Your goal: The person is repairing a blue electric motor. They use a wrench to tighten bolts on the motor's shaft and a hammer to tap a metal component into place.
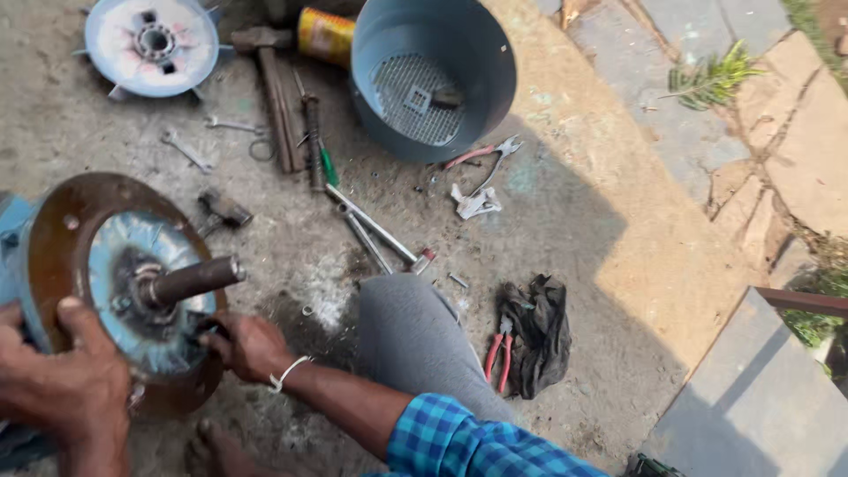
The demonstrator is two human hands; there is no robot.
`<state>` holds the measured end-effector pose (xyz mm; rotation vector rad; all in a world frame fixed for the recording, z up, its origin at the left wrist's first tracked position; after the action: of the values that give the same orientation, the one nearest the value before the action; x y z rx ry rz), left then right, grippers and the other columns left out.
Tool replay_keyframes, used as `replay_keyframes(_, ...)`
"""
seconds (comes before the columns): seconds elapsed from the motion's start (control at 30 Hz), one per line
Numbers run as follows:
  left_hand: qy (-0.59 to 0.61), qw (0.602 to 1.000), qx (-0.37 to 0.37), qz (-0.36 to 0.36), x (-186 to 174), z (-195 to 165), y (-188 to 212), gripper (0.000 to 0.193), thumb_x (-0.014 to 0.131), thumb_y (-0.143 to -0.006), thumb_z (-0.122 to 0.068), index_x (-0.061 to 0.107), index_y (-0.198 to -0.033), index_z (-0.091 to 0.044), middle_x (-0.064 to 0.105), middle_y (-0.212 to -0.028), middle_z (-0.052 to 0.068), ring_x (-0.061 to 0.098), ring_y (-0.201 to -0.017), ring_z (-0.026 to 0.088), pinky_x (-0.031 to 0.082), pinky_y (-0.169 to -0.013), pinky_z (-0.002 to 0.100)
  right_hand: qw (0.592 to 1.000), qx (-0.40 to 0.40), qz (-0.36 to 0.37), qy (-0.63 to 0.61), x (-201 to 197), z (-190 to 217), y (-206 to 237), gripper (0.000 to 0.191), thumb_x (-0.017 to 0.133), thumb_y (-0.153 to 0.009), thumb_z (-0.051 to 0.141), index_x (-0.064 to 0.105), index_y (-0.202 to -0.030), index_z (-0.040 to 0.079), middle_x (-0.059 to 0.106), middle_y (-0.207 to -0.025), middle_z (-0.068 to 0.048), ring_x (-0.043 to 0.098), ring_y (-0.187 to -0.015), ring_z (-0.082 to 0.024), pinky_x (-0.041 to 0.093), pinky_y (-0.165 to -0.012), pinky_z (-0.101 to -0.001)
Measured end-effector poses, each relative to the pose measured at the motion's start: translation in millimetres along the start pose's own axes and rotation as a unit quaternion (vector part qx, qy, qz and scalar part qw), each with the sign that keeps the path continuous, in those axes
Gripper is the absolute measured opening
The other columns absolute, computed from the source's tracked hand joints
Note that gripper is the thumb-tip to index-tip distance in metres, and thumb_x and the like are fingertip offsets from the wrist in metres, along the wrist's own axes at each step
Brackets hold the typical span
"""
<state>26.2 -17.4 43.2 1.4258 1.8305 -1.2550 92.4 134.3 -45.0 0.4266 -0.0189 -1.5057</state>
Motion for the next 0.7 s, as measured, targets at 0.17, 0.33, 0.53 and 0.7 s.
replay_keyframes(0.17, 0.009, 0.999, 0.011, -0.038, 3, 19, 7, 0.020, 0.071, -0.108, -0.013, 0.058, -0.117, 0.000, 0.054, -0.110, 0.019, 0.058, -0.106, 0.041, 0.042, -0.088, 0.058, 0.999, 0.011, -0.007, 0.037, 23, -32, -9, 0.029, 0.065, -0.098, 0.031, 0.074, -0.115, 0.008, 0.078, -0.104, -0.015, 0.075, -0.096, -0.035, 0.057, -0.084, -0.0464)
replay_keyframes(0.33, 0.009, 0.998, 0.038, -0.050, -2, 5, 0, 0.018, 0.069, -0.112, -0.020, 0.056, -0.110, -0.007, 0.054, -0.107, 0.010, 0.061, -0.106, 0.030, 0.049, -0.094, 0.051, 0.999, -0.024, -0.024, 0.039, 34, -37, -16, 0.028, 0.067, -0.097, 0.030, 0.077, -0.112, 0.008, 0.078, -0.108, -0.014, 0.075, -0.093, -0.032, 0.054, -0.089, -0.0450)
replay_keyframes(0.53, 0.030, 0.999, 0.035, -0.028, -4, 6, 3, 0.018, 0.061, -0.113, -0.018, 0.055, -0.112, -0.002, 0.052, -0.111, 0.011, 0.061, -0.103, 0.026, 0.047, -0.090, 0.047, 0.997, -0.027, -0.053, -0.044, 37, -36, -24, 0.028, 0.068, -0.098, 0.026, 0.075, -0.115, 0.004, 0.074, -0.116, -0.016, 0.074, -0.100, -0.030, 0.059, -0.089, -0.0418)
replay_keyframes(0.7, 0.042, 0.998, 0.038, -0.035, 1, 11, 5, 0.018, 0.059, -0.116, -0.023, 0.056, -0.121, -0.006, 0.050, -0.112, 0.010, 0.060, -0.105, 0.025, 0.049, -0.091, 0.048, 0.999, -0.012, -0.029, -0.043, 41, -36, -28, 0.027, 0.068, -0.097, 0.025, 0.075, -0.114, 0.004, 0.069, -0.110, -0.014, 0.072, -0.097, -0.028, 0.060, -0.086, -0.0412)
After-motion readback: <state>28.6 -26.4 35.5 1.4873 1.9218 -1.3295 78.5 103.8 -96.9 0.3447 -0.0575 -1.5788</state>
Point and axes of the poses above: each hand's wrist, its own y-axis away from the middle knuckle, its own x-axis out of the palm, z = x × y, the point moved 1 cm from there along -y, towards the middle knuckle
